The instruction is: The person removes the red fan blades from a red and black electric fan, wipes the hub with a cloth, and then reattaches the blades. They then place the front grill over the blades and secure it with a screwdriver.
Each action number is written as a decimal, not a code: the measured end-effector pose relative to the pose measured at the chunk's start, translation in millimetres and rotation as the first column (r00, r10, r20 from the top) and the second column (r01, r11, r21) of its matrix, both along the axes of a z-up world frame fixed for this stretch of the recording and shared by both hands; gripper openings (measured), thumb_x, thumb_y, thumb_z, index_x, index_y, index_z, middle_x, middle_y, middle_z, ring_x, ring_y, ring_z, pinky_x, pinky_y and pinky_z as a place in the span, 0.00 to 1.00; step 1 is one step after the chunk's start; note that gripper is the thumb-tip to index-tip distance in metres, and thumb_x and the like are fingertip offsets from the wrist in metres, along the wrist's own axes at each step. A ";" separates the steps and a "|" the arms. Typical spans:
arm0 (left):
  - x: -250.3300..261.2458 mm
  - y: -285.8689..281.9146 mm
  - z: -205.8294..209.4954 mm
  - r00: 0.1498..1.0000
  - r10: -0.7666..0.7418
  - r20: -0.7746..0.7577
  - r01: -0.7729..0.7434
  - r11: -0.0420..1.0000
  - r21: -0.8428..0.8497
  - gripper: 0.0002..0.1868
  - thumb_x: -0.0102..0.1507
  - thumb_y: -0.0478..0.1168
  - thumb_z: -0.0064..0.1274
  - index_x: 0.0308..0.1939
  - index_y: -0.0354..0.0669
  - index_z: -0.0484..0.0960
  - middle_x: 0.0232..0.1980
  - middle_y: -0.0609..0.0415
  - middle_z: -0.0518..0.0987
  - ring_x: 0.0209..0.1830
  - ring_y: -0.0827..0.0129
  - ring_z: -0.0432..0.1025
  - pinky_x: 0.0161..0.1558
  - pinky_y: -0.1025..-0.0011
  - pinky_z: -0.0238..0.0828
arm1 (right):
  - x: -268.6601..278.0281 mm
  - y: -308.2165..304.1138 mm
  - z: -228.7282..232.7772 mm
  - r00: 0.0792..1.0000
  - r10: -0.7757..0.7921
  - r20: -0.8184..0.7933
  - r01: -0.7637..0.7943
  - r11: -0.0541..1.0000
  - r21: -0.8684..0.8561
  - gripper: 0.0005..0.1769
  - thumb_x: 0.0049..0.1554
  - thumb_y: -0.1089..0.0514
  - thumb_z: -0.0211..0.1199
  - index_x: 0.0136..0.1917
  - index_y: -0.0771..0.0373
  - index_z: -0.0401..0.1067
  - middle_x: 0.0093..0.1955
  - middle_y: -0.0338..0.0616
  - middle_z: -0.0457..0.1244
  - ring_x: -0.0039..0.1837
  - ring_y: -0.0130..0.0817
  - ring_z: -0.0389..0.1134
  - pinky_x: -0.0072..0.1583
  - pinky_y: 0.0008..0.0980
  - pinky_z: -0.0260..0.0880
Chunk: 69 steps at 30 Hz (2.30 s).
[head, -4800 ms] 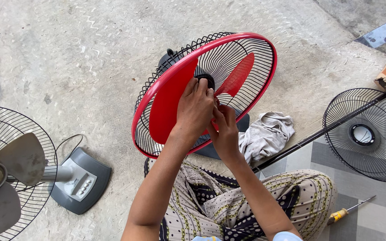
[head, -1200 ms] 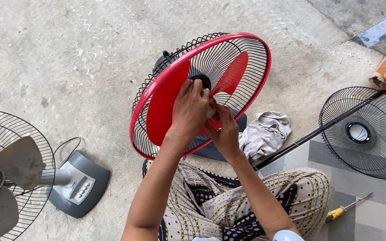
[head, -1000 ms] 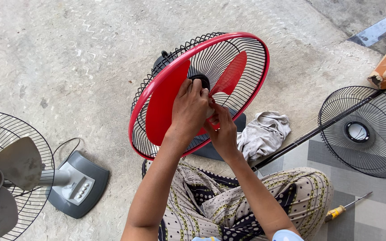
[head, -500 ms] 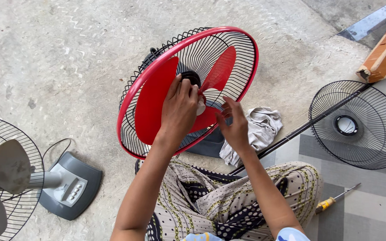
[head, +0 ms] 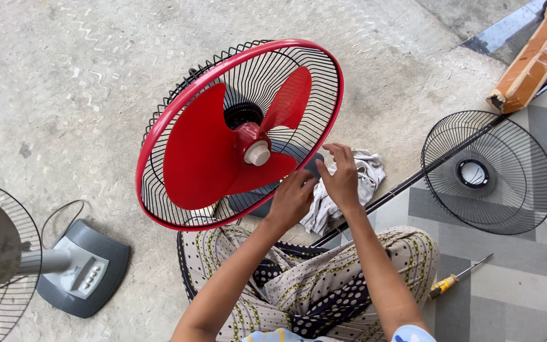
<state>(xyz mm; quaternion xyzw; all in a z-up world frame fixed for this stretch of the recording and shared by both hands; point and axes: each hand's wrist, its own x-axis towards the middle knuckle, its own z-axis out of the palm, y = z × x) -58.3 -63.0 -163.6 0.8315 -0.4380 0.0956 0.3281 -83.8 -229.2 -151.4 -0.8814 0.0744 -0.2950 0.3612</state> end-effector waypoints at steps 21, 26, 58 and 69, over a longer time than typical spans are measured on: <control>-13.6 0.5 -59.2 0.827 0.094 -0.555 -0.034 0.992 0.118 0.14 0.66 0.44 0.53 0.54 0.46 0.84 0.56 0.50 0.78 0.49 0.55 0.77 0.50 0.59 0.73 | 48.3 13.2 -64.5 0.997 0.022 -0.072 0.033 0.733 0.679 0.12 0.64 0.58 0.62 0.54 0.71 0.73 0.45 0.43 0.71 0.47 0.26 0.73 0.51 0.25 0.74; -19.8 5.1 -76.0 0.733 0.103 -0.673 -0.048 0.994 0.099 0.16 0.68 0.48 0.52 0.54 0.44 0.84 0.53 0.48 0.79 0.45 0.57 0.78 0.48 0.61 0.74 | 39.6 8.6 -54.9 0.991 0.044 -0.126 0.051 0.750 0.660 0.17 0.62 0.54 0.65 0.58 0.69 0.74 0.47 0.44 0.71 0.49 0.26 0.72 0.51 0.26 0.73; -43.1 -262.8 -148.9 0.757 -0.217 -0.617 0.516 0.778 0.360 0.22 0.65 0.48 0.54 0.62 0.47 0.79 0.65 0.42 0.75 0.64 0.48 0.70 0.64 0.57 0.67 | -186.1 -258.6 -137.0 0.635 -0.568 -0.524 0.527 0.814 -0.244 0.26 0.56 0.40 0.65 0.60 0.56 0.77 0.62 0.45 0.67 0.67 0.41 0.62 0.73 0.63 0.39; -15.7 -216.0 -121.0 0.749 -0.180 -0.637 0.464 0.830 0.310 0.22 0.65 0.47 0.53 0.62 0.47 0.79 0.65 0.42 0.74 0.61 0.48 0.72 0.62 0.58 0.68 | -184.4 -286.4 -98.5 0.771 -0.595 -0.228 0.516 0.793 -0.326 0.10 0.64 0.53 0.64 0.46 0.60 0.77 0.43 0.43 0.72 0.43 0.37 0.72 0.49 0.43 0.69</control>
